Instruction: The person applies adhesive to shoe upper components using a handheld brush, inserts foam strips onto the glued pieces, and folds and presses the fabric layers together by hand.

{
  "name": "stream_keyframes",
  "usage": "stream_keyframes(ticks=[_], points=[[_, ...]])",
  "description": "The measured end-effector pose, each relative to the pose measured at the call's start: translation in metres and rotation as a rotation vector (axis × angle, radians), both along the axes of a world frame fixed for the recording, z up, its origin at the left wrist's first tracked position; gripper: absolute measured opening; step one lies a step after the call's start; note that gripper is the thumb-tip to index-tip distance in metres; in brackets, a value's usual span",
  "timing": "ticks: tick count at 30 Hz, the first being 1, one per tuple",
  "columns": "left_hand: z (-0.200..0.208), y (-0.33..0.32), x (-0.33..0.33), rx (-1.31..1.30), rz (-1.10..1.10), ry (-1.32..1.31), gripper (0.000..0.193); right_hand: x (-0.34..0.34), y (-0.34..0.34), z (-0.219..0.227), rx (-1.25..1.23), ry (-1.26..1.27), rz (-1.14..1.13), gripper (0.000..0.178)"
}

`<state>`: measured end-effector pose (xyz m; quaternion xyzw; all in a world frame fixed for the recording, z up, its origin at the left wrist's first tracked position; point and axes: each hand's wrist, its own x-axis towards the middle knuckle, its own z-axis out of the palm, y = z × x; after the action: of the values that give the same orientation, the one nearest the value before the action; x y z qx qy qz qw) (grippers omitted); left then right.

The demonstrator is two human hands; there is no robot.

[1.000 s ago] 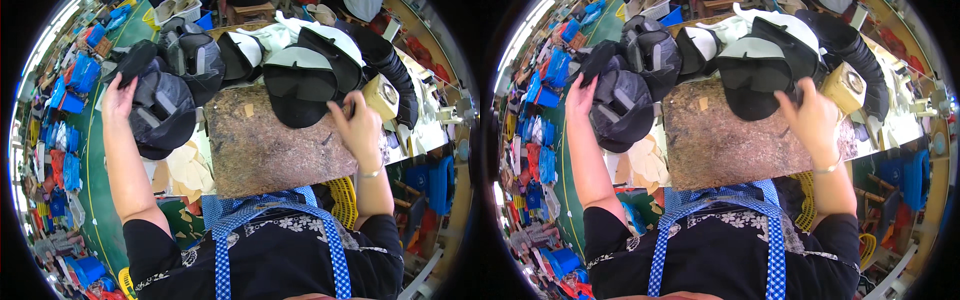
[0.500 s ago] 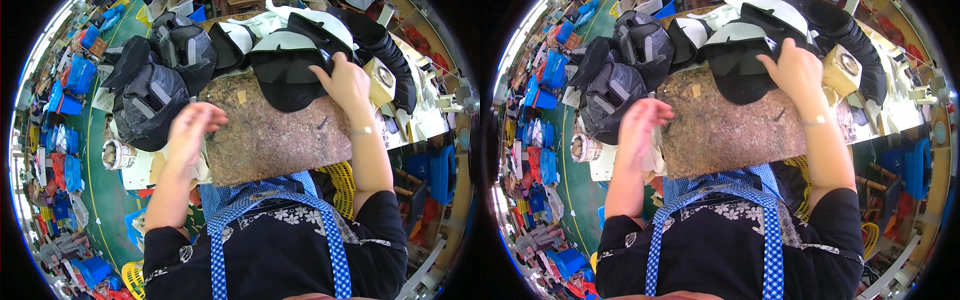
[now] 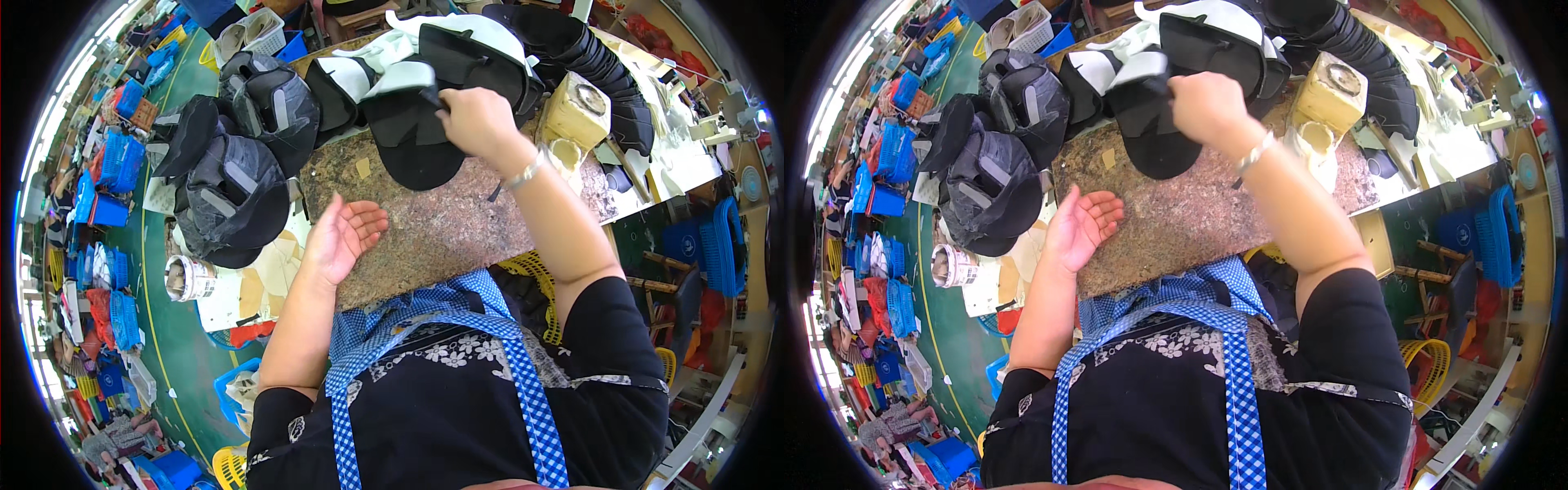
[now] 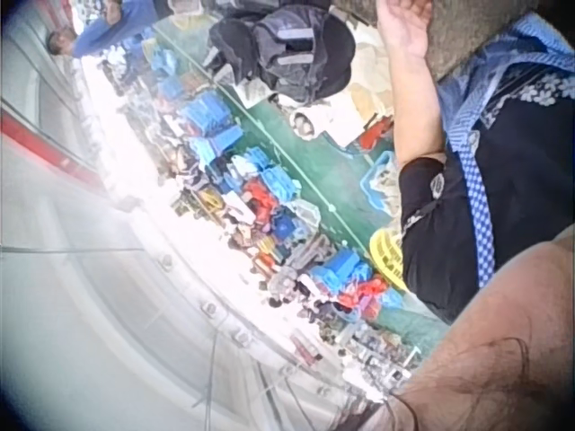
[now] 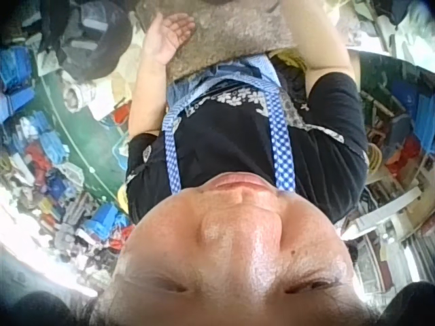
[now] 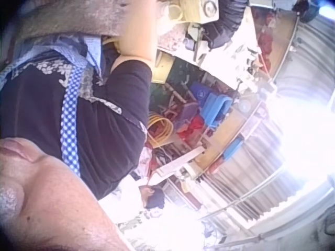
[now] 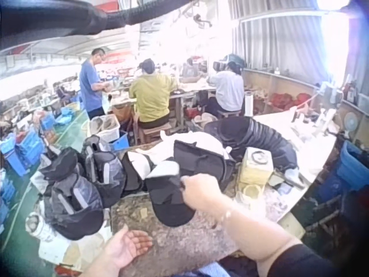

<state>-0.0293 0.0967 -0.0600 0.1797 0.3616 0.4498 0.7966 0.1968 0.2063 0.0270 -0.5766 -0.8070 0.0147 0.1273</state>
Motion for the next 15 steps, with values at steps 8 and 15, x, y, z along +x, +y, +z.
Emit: stream_keyframes(ticks=[8,15], points=[[-0.002,-0.023,-0.021,-0.031,0.172,-0.430,0.065,0.038,-0.109,-0.042,0.169,-0.063,0.654,0.038],[-0.009,-0.057,-0.022,-0.062,0.189,-0.068,0.041,0.160,-0.068,-0.041,0.311,1.204,-0.263,0.017]])
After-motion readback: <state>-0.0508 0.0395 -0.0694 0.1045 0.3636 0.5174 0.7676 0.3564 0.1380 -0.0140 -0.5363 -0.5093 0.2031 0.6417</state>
